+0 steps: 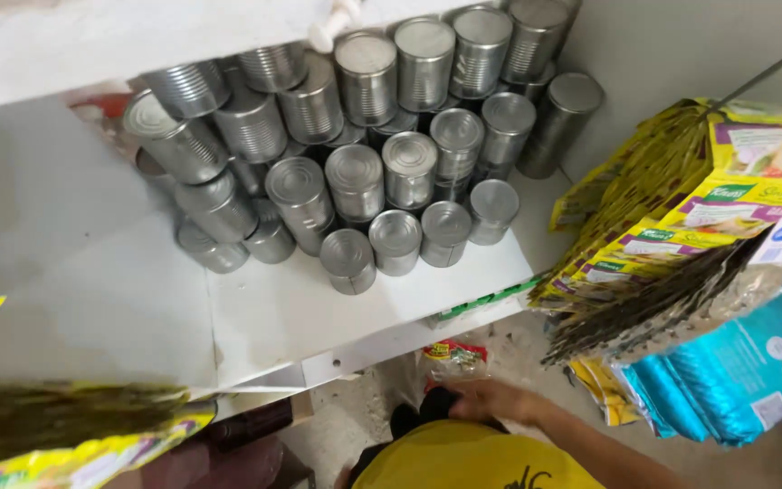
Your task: Organizes and stocks jars of peanut butter and canned goods on retail shelves.
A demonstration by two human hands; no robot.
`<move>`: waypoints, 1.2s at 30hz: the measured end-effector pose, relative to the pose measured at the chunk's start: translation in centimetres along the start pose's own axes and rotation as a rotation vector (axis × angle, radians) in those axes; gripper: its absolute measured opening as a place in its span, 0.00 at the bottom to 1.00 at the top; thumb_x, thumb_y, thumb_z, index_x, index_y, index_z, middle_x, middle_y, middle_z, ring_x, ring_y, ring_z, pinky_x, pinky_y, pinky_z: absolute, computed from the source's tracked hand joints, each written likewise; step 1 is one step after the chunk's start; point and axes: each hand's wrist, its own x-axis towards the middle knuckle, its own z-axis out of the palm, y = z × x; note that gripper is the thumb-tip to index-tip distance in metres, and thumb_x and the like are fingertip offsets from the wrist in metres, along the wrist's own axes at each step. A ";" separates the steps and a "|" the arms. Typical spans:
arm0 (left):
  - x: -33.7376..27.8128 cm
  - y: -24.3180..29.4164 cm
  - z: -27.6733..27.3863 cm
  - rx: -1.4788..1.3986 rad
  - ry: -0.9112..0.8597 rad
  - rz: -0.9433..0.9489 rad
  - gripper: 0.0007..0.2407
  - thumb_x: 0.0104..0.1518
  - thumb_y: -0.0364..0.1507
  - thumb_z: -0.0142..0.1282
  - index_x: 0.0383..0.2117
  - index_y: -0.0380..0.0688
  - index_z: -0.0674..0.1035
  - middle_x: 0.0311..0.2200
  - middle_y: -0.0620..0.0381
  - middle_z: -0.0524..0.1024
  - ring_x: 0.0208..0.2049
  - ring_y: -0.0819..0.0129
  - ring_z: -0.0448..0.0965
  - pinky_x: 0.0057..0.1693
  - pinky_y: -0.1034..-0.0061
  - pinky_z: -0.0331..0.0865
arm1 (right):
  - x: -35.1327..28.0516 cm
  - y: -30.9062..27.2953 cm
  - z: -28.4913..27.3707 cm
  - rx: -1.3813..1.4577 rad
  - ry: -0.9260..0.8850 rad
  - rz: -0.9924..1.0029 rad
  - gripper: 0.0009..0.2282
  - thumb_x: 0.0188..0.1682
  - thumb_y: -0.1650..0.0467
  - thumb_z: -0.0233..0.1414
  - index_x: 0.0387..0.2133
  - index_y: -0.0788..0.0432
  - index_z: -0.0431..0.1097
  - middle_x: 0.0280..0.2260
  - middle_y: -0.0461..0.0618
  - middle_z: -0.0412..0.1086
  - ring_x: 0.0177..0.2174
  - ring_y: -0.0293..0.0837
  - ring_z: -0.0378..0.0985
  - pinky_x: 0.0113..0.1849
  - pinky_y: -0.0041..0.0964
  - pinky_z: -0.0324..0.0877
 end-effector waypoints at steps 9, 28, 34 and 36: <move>-7.5 47.9 9.9 0.205 0.692 1.130 0.33 0.52 0.37 0.70 0.61 0.31 0.66 0.54 0.40 0.70 0.52 0.51 0.71 0.59 0.62 0.67 | 3.0 -21.4 1.6 -0.454 0.478 -0.614 0.24 0.47 0.74 0.62 0.58 0.60 0.66 0.36 0.46 0.64 0.34 0.34 0.70 0.37 0.28 0.71; -4.0 45.3 13.1 -0.241 0.640 0.768 0.32 0.67 0.45 0.43 0.71 0.35 0.53 0.62 0.39 0.66 0.60 0.55 0.68 0.63 0.61 0.62 | 8.1 -17.3 3.2 -0.395 -0.050 -0.617 0.28 0.52 0.78 0.52 0.67 0.58 0.52 0.61 0.58 0.62 0.52 0.47 0.73 0.42 0.37 0.75; -5.7 43.8 12.3 -0.240 0.666 0.711 0.31 0.68 0.50 0.29 0.70 0.39 0.58 0.56 0.42 0.75 0.54 0.56 0.75 0.61 0.62 0.63 | 11.1 -18.0 3.3 -0.407 0.013 -0.441 0.33 0.49 0.76 0.52 0.69 0.55 0.45 0.60 0.55 0.65 0.42 0.45 0.79 0.36 0.36 0.74; -5.7 43.5 11.4 -0.287 0.689 0.657 0.31 0.68 0.50 0.27 0.70 0.40 0.62 0.52 0.41 0.79 0.50 0.53 0.77 0.58 0.61 0.65 | 11.4 -18.4 3.8 -0.417 0.054 -0.430 0.33 0.48 0.76 0.52 0.69 0.56 0.46 0.59 0.55 0.66 0.40 0.45 0.79 0.35 0.36 0.74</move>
